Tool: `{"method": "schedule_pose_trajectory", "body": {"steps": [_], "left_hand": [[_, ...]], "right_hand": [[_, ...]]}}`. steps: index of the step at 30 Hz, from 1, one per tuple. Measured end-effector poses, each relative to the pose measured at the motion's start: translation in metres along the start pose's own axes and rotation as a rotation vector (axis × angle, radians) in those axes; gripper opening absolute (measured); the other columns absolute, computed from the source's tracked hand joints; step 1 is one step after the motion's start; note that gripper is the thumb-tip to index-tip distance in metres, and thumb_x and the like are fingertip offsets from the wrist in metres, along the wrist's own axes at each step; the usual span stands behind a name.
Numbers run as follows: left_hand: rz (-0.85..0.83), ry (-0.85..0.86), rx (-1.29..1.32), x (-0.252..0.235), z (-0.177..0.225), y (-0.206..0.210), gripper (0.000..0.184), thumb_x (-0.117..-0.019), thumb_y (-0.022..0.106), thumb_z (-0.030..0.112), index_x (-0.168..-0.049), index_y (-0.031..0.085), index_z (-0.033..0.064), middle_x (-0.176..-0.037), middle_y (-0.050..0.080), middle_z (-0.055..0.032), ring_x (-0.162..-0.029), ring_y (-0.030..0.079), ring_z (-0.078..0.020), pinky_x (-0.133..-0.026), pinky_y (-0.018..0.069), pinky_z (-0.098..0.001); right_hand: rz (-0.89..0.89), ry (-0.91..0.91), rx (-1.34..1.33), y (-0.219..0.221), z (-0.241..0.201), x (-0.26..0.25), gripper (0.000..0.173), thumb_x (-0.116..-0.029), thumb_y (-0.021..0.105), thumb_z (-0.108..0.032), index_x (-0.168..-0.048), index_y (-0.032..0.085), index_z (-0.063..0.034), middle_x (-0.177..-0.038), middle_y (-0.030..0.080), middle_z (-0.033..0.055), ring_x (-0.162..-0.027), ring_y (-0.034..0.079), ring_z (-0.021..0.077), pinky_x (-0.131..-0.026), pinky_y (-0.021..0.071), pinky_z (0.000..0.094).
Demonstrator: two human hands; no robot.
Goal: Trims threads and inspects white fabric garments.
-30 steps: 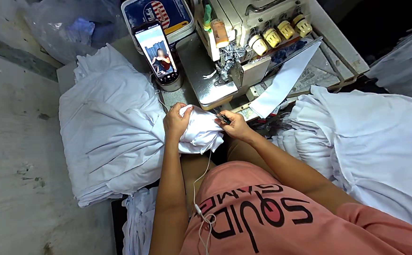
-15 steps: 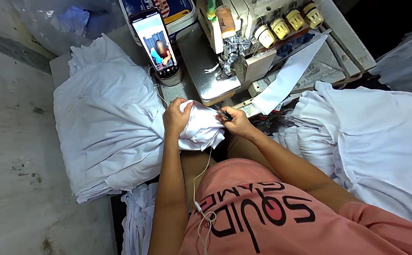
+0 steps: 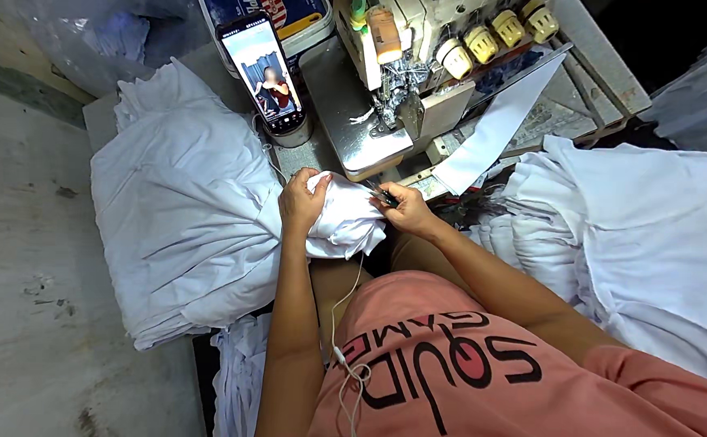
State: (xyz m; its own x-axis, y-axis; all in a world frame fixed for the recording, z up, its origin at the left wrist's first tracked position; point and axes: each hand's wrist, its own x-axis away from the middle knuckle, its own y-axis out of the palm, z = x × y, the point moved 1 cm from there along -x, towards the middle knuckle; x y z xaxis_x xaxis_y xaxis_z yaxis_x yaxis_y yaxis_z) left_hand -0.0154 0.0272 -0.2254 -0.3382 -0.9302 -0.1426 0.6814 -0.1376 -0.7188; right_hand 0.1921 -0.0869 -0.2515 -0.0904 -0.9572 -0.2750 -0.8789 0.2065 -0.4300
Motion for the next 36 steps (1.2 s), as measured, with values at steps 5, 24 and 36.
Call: {"method": "schedule_pose_trajectory", "body": {"steps": [5, 24, 36], "left_hand": [[-0.004, -0.001, 0.000, 0.0000, 0.0007, -0.0003, 0.035, -0.0989, 0.066, 0.034, -0.110, 0.071, 0.0004, -0.103, 0.072, -0.0189, -0.099, 0.070, -0.0334, -0.087, 0.0514, -0.0576], [0.004, 0.017, 0.001, -0.0004, -0.0007, 0.0005, 0.034, -0.0987, 0.067, 0.032, -0.108, 0.071, -0.0006, -0.100, 0.072, -0.0188, -0.097, 0.070, -0.0330, -0.086, 0.0516, -0.0569], [0.008, 0.020, -0.008, -0.0004, 0.0004, 0.0004, 0.034, -0.0987, 0.066, 0.032, -0.108, 0.071, -0.0007, -0.101, 0.072, -0.0191, -0.096, 0.070, -0.0326, -0.086, 0.0517, -0.0567]], "right_hand": [[0.005, -0.010, 0.003, 0.0010, 0.0019, 0.0004, 0.019, -0.0939, 0.065, -0.010, -0.105, 0.070, 0.0044, -0.087, 0.071, 0.0146, -0.077, 0.067, 0.0187, -0.074, 0.0557, 0.0383], [0.031, -0.064, 0.035, 0.0018, 0.0013, 0.0013, 0.019, -0.0922, 0.065, -0.008, -0.104, 0.071, 0.0053, -0.089, 0.072, 0.0162, -0.077, 0.069, 0.0207, -0.073, 0.0563, 0.0385], [0.038, -0.076, 0.043, 0.0032, 0.0032, 0.0025, 0.019, -0.0909, 0.065, -0.007, -0.104, 0.071, 0.0053, -0.089, 0.073, 0.0165, -0.079, 0.070, 0.0218, -0.074, 0.0568, 0.0394]]}}
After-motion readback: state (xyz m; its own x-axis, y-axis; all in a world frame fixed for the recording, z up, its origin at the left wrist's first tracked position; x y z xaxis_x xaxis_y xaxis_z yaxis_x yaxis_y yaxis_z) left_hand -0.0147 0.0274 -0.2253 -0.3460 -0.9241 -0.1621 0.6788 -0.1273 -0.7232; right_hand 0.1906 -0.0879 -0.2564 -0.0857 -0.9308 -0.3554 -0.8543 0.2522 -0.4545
